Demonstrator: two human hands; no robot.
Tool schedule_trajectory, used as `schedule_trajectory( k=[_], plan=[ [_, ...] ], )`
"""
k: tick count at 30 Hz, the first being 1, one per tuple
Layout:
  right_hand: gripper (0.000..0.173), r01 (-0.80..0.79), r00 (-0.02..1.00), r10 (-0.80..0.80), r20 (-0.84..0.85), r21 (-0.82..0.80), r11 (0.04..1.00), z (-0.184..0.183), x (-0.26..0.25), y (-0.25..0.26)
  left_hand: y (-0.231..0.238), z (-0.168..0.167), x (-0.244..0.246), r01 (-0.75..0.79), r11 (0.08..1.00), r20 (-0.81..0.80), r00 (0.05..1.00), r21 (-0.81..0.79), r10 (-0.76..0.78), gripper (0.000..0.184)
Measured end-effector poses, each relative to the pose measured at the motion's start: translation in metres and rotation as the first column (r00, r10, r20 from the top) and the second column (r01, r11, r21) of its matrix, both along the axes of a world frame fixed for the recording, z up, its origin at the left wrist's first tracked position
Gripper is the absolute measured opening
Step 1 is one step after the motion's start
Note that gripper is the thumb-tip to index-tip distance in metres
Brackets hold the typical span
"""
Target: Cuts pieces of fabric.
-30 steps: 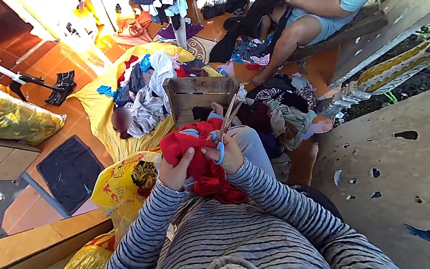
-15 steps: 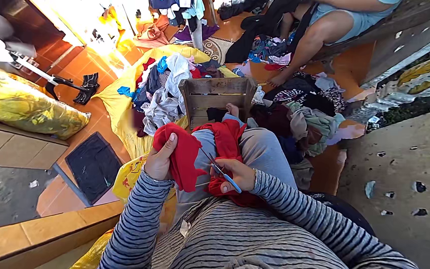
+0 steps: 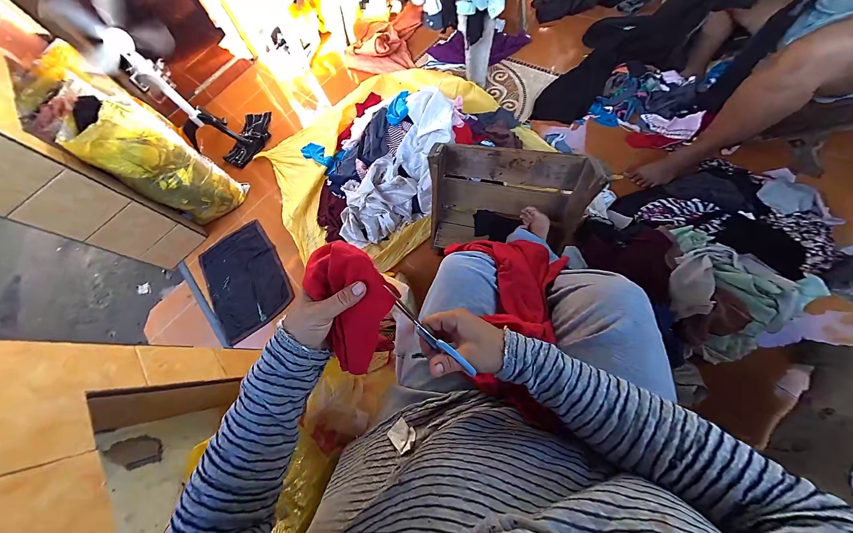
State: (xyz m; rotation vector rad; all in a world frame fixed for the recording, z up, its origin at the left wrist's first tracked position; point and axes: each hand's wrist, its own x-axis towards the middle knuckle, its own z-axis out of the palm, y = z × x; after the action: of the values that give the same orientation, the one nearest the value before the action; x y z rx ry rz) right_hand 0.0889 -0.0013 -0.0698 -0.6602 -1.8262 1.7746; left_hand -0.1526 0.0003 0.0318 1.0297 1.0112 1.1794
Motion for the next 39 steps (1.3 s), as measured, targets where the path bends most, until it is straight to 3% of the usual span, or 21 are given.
schedule_trajectory(
  k=[3,5,13,19,22,26,31,39],
  plan=[
    [0.064,-0.094,0.994,0.093,-0.05,-0.01,0.996,-0.003,-0.014,0.001,-0.003,0.0,-0.017,-0.071,0.995,0.002,0.997,-0.075,0.071,0.022],
    [0.064,-0.07,0.997,0.07,-0.045,-0.011,0.997,-0.005,-0.022,-0.001,-0.006,-0.005,-0.025,-0.124,0.987,0.0,0.992,-0.104,0.124,0.022],
    [0.054,-0.015,0.992,0.026,0.123,-0.093,0.996,-0.007,-0.033,0.004,-0.012,-0.029,-0.046,-0.157,0.977,-0.035,0.988,-0.143,0.153,0.024],
    [0.049,0.002,0.977,0.035,0.211,-0.17,0.986,-0.012,-0.034,0.002,-0.013,-0.037,-0.053,-0.272,0.955,-0.049,0.962,-0.121,0.268,0.027],
    [0.051,-0.05,0.986,0.078,0.15,-0.187,0.981,-0.017,-0.034,-0.002,-0.013,-0.039,-0.054,-0.311,0.945,-0.079,0.949,-0.098,0.304,0.029],
    [0.058,-0.141,0.985,0.158,0.067,-0.21,0.967,-0.02,-0.038,0.0,-0.017,-0.041,-0.053,-0.215,0.975,-0.042,0.976,-0.065,0.212,0.03],
    [0.072,-0.118,0.986,0.139,0.097,-0.199,0.973,-0.022,-0.045,0.002,-0.02,-0.039,-0.045,-0.204,0.958,-0.041,0.979,-0.204,0.2,0.021],
    [0.06,-0.095,0.993,0.104,0.06,-0.146,0.985,-0.021,-0.04,-0.004,-0.013,-0.045,-0.04,-0.345,0.908,-0.15,0.937,-0.239,0.316,0.017]
  ],
)
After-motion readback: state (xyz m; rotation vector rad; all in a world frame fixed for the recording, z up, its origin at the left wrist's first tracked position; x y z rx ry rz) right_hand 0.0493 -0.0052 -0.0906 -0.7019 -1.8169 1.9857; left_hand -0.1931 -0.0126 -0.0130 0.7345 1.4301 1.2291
